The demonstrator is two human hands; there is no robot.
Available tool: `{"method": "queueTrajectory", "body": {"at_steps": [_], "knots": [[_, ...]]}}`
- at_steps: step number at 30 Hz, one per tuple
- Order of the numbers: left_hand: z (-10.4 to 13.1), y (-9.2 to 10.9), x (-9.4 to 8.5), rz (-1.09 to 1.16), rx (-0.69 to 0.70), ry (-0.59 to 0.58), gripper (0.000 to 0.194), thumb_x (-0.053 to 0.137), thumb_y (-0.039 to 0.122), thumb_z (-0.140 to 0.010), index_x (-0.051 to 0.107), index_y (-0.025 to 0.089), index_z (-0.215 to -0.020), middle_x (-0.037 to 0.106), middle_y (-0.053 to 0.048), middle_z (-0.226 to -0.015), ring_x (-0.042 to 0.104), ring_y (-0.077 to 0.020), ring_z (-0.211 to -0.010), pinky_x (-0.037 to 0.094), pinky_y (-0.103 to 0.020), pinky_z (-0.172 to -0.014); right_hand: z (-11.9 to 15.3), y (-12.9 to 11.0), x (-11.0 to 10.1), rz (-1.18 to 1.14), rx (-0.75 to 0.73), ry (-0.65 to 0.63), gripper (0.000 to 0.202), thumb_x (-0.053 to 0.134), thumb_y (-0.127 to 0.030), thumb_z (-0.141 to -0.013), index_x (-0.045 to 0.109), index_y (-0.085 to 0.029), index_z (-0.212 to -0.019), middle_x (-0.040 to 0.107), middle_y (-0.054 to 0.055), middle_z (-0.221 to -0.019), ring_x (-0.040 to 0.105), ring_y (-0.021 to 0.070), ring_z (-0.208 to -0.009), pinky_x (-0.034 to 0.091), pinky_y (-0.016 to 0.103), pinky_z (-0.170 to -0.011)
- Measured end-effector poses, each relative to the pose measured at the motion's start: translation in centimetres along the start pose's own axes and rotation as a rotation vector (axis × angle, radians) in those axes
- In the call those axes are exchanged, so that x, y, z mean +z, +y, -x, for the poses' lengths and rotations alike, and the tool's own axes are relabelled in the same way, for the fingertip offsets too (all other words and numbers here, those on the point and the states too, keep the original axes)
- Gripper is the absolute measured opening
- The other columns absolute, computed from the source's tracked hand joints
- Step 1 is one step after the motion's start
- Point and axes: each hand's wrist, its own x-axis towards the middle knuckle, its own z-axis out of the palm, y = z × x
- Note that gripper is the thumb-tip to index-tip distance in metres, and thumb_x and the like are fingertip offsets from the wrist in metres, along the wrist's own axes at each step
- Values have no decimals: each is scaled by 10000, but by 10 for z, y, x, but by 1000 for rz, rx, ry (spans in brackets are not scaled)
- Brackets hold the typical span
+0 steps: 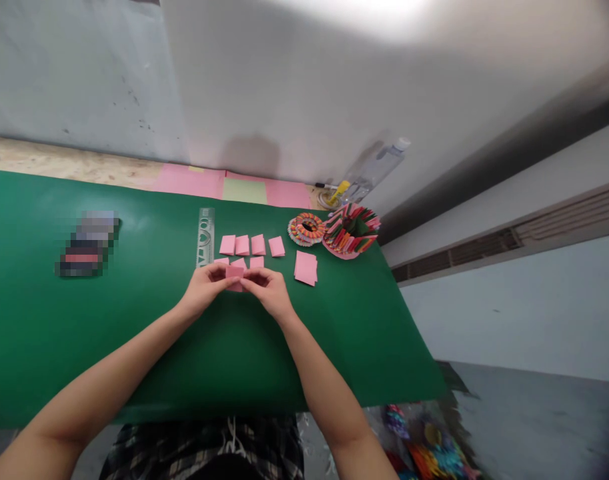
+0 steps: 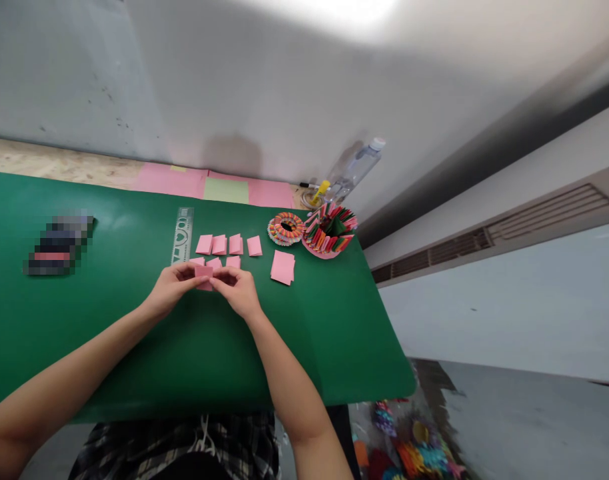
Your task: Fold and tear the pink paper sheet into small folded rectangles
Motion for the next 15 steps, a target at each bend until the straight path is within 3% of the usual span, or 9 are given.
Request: {"method": "queueTrajectory", "body": {"at_steps": [15], "knots": [[-1,-1,-1,9,-7,-2,351,833,339,-525,673,139,-765,693,-22,-732,647,-166,-698,534,-348,-751,0,0,0,-3,-3,-20,193,743,-306,-624,679,-179,-754,673,11,-729,614,138,-657,514,282,-678]]}}
